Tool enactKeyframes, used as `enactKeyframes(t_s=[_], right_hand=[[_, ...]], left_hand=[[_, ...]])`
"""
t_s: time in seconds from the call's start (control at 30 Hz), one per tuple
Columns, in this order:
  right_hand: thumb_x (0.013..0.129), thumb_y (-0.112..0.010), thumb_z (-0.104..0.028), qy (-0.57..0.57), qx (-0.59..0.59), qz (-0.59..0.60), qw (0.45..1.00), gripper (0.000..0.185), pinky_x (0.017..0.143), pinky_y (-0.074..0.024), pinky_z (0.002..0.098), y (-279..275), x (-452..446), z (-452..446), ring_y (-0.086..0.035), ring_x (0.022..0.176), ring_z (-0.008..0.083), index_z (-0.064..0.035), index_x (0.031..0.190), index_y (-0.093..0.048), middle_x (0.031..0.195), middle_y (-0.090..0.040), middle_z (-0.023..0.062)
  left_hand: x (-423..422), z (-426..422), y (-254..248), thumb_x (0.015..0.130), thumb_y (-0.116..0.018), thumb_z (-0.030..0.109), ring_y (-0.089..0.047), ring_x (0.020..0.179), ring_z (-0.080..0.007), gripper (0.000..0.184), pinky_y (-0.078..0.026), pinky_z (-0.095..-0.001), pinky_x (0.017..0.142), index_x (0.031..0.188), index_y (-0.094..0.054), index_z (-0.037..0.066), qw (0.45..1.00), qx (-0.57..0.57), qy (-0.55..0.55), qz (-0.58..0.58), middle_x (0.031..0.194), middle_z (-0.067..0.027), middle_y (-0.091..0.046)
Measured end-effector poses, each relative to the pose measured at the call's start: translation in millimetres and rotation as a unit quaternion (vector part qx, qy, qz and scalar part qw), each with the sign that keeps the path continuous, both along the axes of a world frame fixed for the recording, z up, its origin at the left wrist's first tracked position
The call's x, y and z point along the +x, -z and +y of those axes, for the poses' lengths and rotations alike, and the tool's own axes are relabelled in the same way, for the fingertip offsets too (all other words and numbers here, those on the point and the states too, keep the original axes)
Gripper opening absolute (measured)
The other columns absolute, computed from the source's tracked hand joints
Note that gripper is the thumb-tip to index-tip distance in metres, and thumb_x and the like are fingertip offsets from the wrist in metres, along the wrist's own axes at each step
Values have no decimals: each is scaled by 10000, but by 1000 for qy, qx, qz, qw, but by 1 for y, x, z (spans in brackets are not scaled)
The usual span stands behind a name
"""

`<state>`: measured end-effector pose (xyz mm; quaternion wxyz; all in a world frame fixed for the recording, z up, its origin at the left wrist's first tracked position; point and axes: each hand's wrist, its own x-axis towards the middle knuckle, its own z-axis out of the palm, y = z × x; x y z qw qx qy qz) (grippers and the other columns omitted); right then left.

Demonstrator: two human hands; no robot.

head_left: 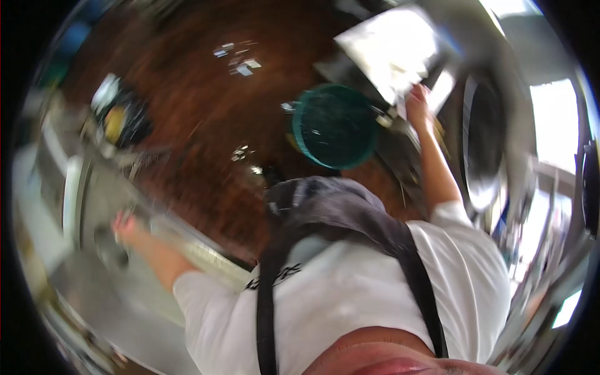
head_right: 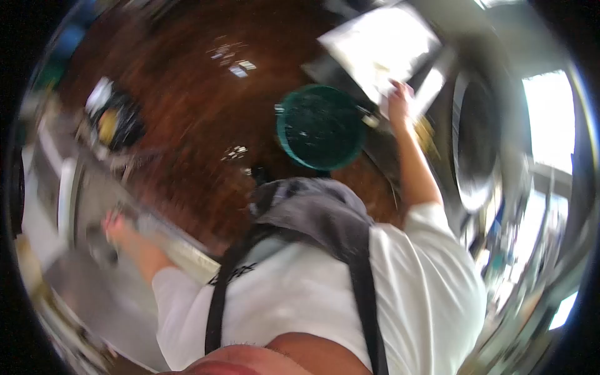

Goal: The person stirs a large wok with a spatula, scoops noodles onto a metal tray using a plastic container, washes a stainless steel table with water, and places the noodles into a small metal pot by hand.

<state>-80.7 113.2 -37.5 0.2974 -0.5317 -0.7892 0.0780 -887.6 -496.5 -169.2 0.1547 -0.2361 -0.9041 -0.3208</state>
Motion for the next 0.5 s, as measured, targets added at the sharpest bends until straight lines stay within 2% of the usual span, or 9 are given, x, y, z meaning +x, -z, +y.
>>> enactKeyframes(t_s=[0.03, 0.1, 0.13, 0.17, 0.23, 0.27, 0.37, 0.43, 0.5], right_hand=[[843, -548, -40, 18, 16, -13, 1000, 353, 802, -509, 381, -3, 10, -5, -588, 883, 242, -117, 1179, -628, 1020, -564, 110], [860, -541, -12, 97, -70, 18, 993, 311, 837, -526, 385, -34, 14, -30, -635, 918, 249, -94, 1150, -617, 1035, -601, 128], [863, -540, -26, 130, -67, -5, 989, 307, 843, -524, 386, -34, 32, -36, -637, 928, 257, -93, 1154, -613, 1049, -601, 131], [865, -539, -40, 156, -64, -25, 985, 305, 850, -522, 386, -34, 49, -40, -638, 939, 265, -91, 1157, -609, 1063, -602, 133], [864, -547, -75, 230, -73, -45, 970, 308, 869, -513, 394, -10, 104, -49, -641, 959, 276, -92, 1168, -600, 1074, -605, 132], [850, -594, -116, 276, -106, -70, 953, 351, 917, -499, 401, -6, 121, -52, -626, 1023, 285, -96, 1200, -584, 1097, -604, 140], [828, -655, -161, 390, -108, -102, 909, 458, 958, -485, 410, 34, 205, -54, -592, 1106, 309, -110, 1270, -544, 1164, -581, 164], [789, -773, -316, 438, -216, -98, 867, 809, 1023, -454, 440, 39, 241, -53, -520, 1228, 357, -190, 1473, -361, 1362, -456, 201], [744, -824, -425, 435, -277, -115, 849, 1015, 1059, -430, 465, 59, 279, -43, -471, 1286, 375, -245, 1548, -232, 1429, -408, 190]], left_hand=[[-39, -16, 18, 796, -763, 190, -643, 871, -250, 311, -534, -401, 834, 978, -627, -22, 996, -69, -33, -35, 864, -111, -696], [-76, -33, 33, 810, -761, 141, -626, 791, -235, 201, -532, -363, 757, 882, -622, 16, 979, -120, -115, -115, 782, -56, -677], [-46, -6, 5, 852, -724, 136, -585, 718, -219, 159, -516, -360, 683, 878, -609, 30, 927, 186, -141, -295, 730, -42, -610], [-12, 25, -29, 893, -687, 130, -545, 645, -203, 127, -500, -357, 609, 874, -596, 44, 760, 502, -209, -358, 678, -27, -544], [67, 85, -96, 918, -670, 149, -493, 589, -172, 118, -459, -333, 545, 899, -590, 64, 803, 428, -178, -374, 654, -8, -481], [102, 117, -112, 930, -661, 159, -467, 561, -156, 114, -438, -321, 513, 912, -587, 74, 824, 386, -164, -381, 641, 1, -449], [197, 189, -157, 921, -690, 175, -449, 529, -119, 150, -425, -282, 494, 973, -598, 69, 836, 284, 47, -467, 660, 3, -476], [280, 245, -190, 928, -690, 198, -441, 511, -96, 230, -408, -256, 454, 1080, -600, 51, 792, 237, 153, -542, 666, 4, -475], [361, 293, -206, 943, -676, 228, -436, 498, -78, 347, -394, -238, 416, 1199, -561, 25, 720, 177, 264, -617, 663, 6, -473]])
